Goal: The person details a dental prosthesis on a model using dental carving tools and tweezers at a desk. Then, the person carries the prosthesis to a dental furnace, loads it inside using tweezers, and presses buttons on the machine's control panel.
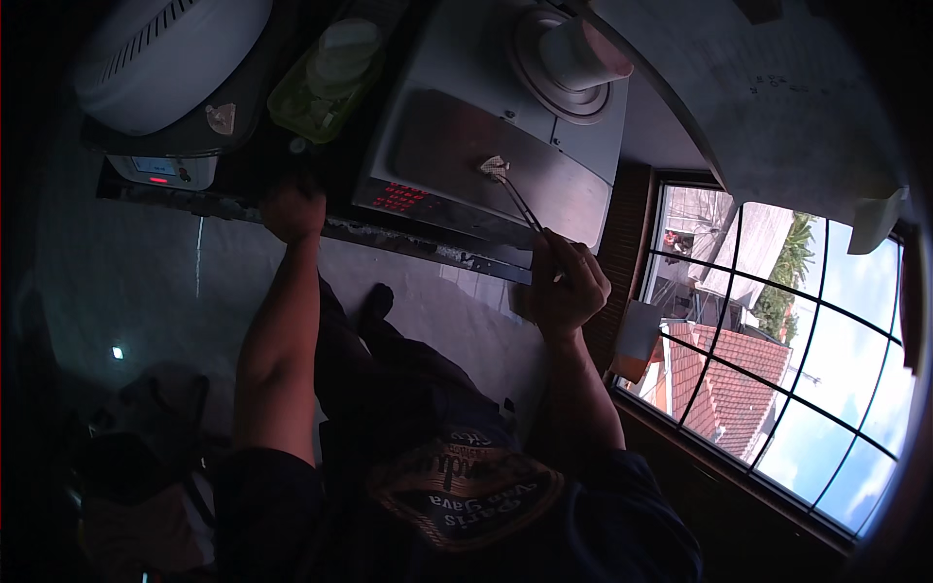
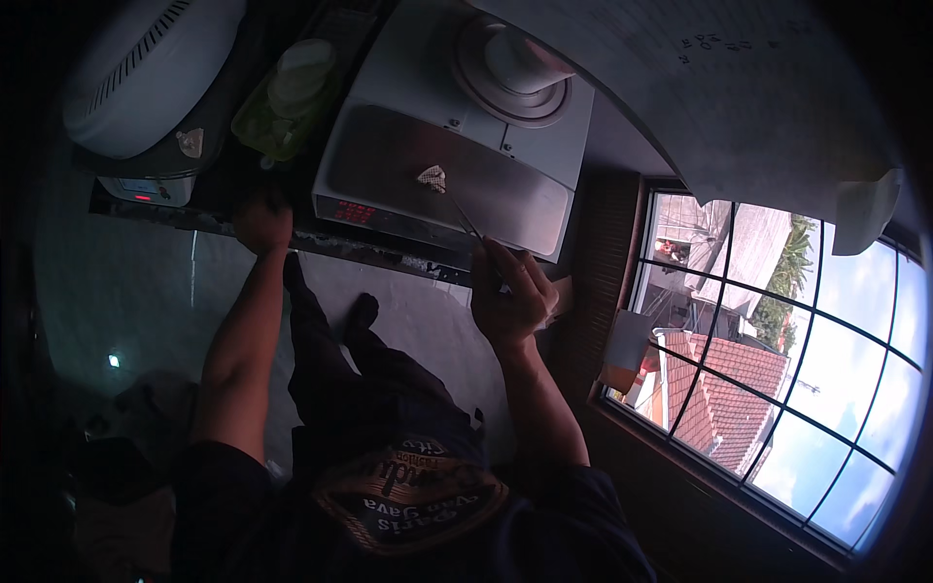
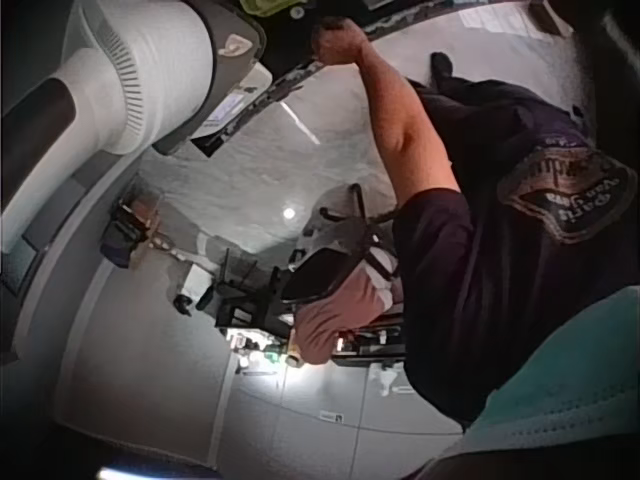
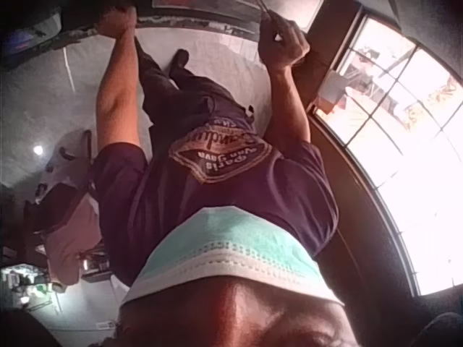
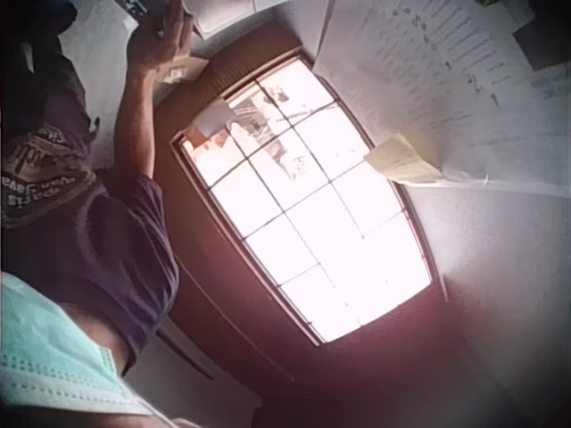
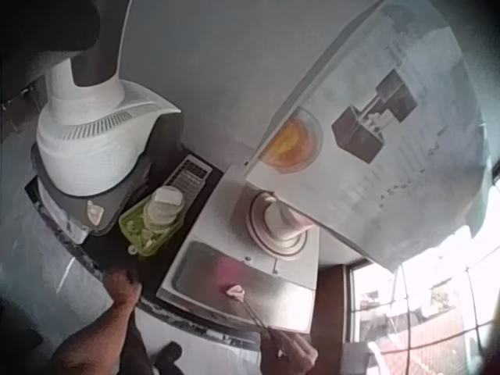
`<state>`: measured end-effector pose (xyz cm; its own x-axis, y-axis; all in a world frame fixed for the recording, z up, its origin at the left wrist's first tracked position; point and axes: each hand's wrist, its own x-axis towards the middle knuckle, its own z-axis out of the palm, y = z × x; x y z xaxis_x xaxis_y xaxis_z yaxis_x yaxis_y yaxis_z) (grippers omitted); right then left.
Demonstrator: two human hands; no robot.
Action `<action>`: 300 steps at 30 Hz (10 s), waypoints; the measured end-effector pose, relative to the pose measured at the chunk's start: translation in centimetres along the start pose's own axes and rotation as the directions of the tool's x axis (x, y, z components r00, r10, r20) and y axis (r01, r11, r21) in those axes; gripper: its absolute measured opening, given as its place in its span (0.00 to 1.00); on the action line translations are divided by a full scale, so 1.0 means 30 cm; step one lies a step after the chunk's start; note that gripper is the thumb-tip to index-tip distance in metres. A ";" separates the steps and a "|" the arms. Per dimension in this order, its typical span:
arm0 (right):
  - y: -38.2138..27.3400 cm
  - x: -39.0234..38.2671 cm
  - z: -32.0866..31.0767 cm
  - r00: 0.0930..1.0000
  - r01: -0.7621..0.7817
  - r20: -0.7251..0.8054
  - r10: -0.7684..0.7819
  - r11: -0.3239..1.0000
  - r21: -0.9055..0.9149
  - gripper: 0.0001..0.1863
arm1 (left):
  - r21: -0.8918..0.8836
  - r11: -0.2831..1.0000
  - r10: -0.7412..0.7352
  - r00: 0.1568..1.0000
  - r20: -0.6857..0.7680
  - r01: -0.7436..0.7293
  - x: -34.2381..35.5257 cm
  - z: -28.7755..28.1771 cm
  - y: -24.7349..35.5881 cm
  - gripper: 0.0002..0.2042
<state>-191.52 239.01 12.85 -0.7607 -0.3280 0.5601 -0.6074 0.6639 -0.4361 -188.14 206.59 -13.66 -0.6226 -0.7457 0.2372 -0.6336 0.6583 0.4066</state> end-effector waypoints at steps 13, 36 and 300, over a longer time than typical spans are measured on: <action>-0.002 -0.003 -0.009 1.000 -0.022 0.004 0.022 1.000 -0.006 0.11 | -0.048 0.999 -0.001 1.000 -0.028 -0.001 -0.002 0.011 -0.004 0.13; 0.039 0.025 -0.015 1.000 -0.028 -0.011 0.028 0.999 0.022 0.11 | -0.018 1.000 -0.014 1.000 0.014 0.015 0.001 -0.010 0.018 0.12; -0.396 -0.309 0.473 0.707 -0.651 0.456 0.540 0.749 0.123 0.05 | -0.711 0.701 0.201 0.942 0.269 0.053 0.004 -0.109 -0.168 0.19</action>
<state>-180.49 224.64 2.85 -0.9704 -0.1805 -0.1605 0.0119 0.6282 -0.7780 -183.52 202.86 -12.80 -0.8375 -0.5423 0.0681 -0.1507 0.3488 0.9250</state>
